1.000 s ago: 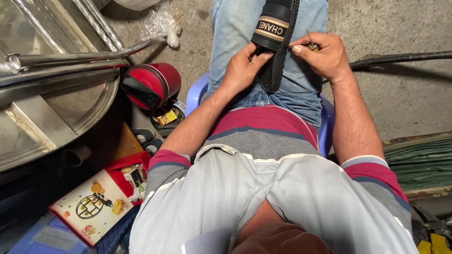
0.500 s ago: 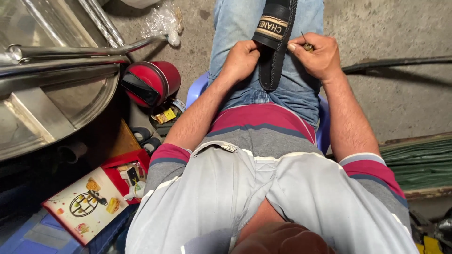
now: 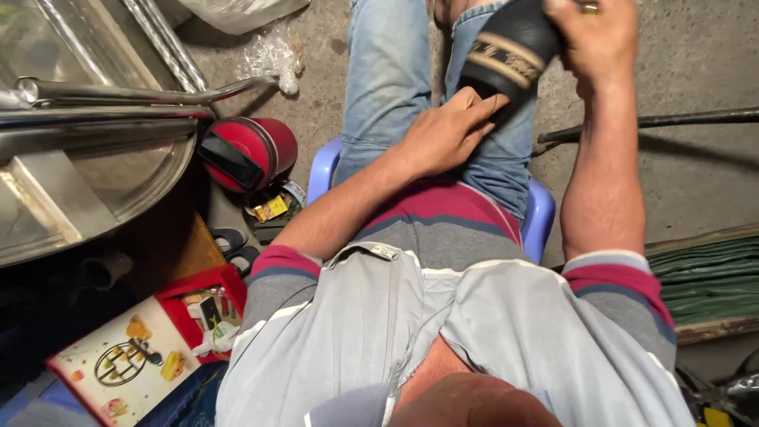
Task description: Hand-stitching the upper strap of a black sandal to the sole using a needle and thread.
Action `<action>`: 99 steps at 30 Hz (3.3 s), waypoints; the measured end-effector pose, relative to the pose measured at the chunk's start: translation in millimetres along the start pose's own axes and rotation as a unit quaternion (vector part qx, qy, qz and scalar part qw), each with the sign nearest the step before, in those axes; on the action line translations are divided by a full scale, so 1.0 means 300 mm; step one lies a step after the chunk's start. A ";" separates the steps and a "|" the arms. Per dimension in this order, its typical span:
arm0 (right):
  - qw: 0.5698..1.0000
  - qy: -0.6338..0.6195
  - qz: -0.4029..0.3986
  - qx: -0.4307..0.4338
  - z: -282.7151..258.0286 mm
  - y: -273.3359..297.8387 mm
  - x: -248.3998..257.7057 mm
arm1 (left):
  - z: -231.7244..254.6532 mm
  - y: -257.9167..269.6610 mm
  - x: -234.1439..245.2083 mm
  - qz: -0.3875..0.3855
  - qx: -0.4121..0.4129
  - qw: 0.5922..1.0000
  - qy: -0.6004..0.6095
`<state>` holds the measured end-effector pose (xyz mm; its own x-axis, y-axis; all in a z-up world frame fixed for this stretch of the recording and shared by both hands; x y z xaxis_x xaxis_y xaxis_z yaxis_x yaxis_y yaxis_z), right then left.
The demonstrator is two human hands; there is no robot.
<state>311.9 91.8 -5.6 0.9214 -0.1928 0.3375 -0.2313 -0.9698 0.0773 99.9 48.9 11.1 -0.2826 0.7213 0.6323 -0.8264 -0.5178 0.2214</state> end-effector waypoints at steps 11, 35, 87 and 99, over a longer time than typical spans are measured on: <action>0.898 -0.404 0.162 -0.069 0.297 0.303 0.146 | -0.088 0.160 0.102 0.181 -0.077 0.935 0.296; 0.844 -0.514 0.124 -0.095 0.491 0.414 -0.089 | -0.248 0.183 0.101 0.203 0.158 0.917 0.305; 0.892 0.259 -0.310 0.201 -0.347 0.105 -0.167 | -0.243 -0.045 0.096 0.111 -0.007 0.981 0.160; 0.914 0.189 -0.243 0.264 -0.410 0.160 -0.115 | -0.181 -0.034 0.209 0.106 -0.156 0.972 0.139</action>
<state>230.5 70.3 101.9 0.6779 0.2482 0.6919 0.4519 -0.8831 -0.1259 64.1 124.6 8.2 -0.5481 0.7321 0.4046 -0.8301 -0.5356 -0.1553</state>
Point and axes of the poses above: each hand's wrist, its own y-axis away from the middle knuckle, its own x-axis out of the back of the hand, z = x × y, the point moved 8 cm from there along -y, towards the middle knuckle, and after that the axes turned 7 degrees about -z, right-handed, at the moved point
